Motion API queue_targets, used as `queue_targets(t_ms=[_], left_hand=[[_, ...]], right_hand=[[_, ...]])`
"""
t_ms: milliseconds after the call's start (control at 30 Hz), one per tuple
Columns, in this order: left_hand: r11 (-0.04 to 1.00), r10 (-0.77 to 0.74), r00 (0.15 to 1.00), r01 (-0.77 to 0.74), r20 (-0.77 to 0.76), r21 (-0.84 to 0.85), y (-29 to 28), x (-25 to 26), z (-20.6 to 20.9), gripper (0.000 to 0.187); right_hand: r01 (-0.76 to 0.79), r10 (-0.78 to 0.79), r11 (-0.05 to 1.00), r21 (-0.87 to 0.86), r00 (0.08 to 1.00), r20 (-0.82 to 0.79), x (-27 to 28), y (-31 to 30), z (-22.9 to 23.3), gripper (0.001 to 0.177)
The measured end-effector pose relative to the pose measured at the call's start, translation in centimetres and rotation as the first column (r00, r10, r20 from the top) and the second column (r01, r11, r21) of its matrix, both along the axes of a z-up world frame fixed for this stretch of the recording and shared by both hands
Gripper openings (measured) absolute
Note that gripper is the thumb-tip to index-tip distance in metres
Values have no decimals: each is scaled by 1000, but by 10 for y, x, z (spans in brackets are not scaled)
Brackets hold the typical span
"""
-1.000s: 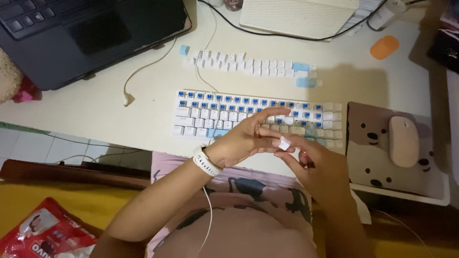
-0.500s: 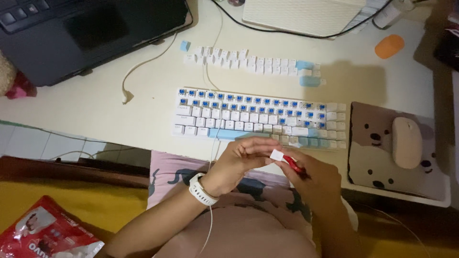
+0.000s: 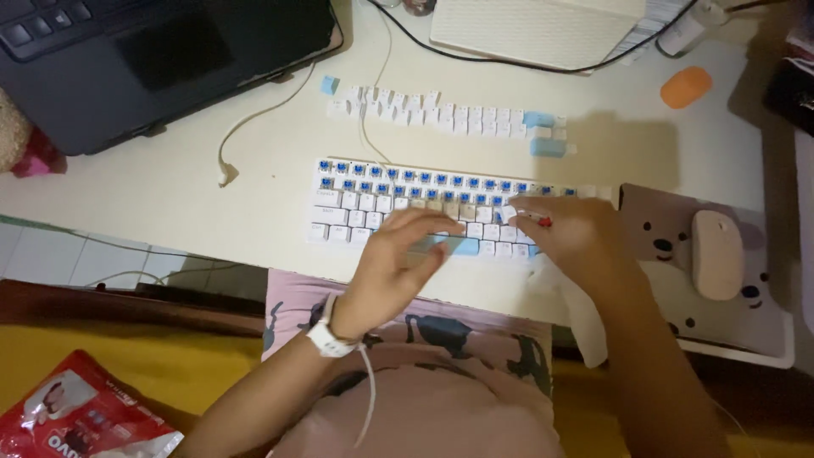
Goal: Cleaning a mechanical keyboard and its keycaps using a wipe.
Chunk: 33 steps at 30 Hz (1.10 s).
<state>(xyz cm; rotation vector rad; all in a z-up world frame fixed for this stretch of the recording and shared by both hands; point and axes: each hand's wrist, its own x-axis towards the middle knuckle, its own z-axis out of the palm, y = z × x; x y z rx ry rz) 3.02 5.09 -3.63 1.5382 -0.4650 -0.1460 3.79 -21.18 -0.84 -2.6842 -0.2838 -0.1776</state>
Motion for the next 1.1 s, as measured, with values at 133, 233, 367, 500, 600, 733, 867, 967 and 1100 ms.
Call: queue_targets(t_ms=[133, 233, 367, 500, 600, 733, 867, 967, 1100], left_hand=[[917, 7, 850, -215, 527, 335, -21, 19, -21, 31], [884, -49, 794, -248, 606, 396, -34, 23, -22, 34], [863, -82, 778, -258, 624, 435, -43, 25, -19, 35], [841, -146, 748, -251, 647, 479, -48, 28, -18, 36], [828, -177, 720, -259, 671, 497, -49, 29, -20, 30], [802, -199, 667, -311, 718, 511, -51, 29, -22, 20], [803, -191, 636, -336, 748, 491, -53, 23, -22, 24], [779, -197, 624, -369, 756, 507, -55, 20, -25, 25], [742, -238, 641, -365, 730, 562, -57, 18, -24, 32]], right_hand=[[60, -60, 998, -11, 996, -70, 6, 10, 16, 27], [207, -213, 977, -52, 938, -273, 9, 13, 24, 26], [156, -177, 982, -110, 960, -217, 8, 9, 11, 29], [16, -31, 982, -189, 997, -76, 12, 9, -2, 27], [-10, -23, 910, -414, 997, -76, 10, 11, -4, 21], [4, -39, 919, -395, 996, -81, 3, 13, 5, 24], [4, -45, 913, -408, 995, -90, 1, 5, -1, 30], [-7, -49, 901, -433, 992, -117, -2, 6, -1, 31], [-5, -50, 923, -385, 990, -134, -5, -4, 3, 34]])
